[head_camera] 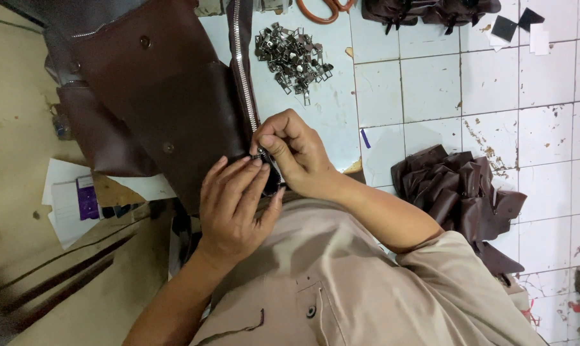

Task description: Attaching metal zipper sliders to the zipper tape of leather bags

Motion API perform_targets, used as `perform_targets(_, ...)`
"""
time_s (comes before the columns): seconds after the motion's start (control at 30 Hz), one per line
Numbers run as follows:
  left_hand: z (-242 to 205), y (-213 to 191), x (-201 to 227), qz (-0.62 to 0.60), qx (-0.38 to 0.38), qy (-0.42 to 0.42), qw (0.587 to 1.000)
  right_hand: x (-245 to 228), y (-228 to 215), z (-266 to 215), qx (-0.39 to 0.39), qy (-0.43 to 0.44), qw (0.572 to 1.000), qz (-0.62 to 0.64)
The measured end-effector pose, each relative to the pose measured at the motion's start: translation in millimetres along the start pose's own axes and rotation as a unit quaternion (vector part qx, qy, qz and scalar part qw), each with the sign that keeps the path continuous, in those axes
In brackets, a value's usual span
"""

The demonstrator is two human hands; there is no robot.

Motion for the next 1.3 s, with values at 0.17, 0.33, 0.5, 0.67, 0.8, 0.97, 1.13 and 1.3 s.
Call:
perform_targets(0.17, 11, 5, 3, 0.004, -0.031, -0.001, 1.0, -4, -11, 4, 0.003, 0.044, 0.999, -0.001)
perform_targets(0.33, 7, 11, 12, 0.035, -0.015, 0.058, 0.998, 10, -18, 0, -0.038, 0.089, 0.995, 0.001)
perform_targets(0.5, 12, 3, 12, -0.007, -0.062, 0.013, 0.998, -2, -17, -5, -0.033, 0.132, 0.99, -0.028)
perform_targets(0.67, 1, 10, 12, -0.027, -0.044, 0.019, 0.998, -5, -24, -9, -0.006, 0.127, 0.99, -0.066)
perform_targets(0.8, -8, 15, 11, -0.03, -0.041, 0.019, 0.999, -4, -24, -16, 0.001, 0.159, 0.986, -0.048)
perform_targets(0.97, -10, 10, 2, -0.045, -0.043, -0.013, 0.998, -1, -17, -16, -0.009, 0.165, 0.986, -0.001)
perform_targets(1.13, 5, -9, -7, -0.047, 0.0, -0.123, 0.991, 3, -15, -17, 0.015, 0.14, 0.989, 0.04)
perform_targets(1.3, 17, -7, -18, -0.106, -0.078, -0.155, 0.979, 6, -15, -19, 0.014, 0.146, 0.989, 0.032)
Point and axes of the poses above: each hand's wrist, its own z-axis towards the middle knuckle, its own y-axis out of the palm, x = y × z, the point moved 9 cm from there along z, towards the middle knuckle, and after that the axes turned 4 degrees about z, right-handed, at the moved point
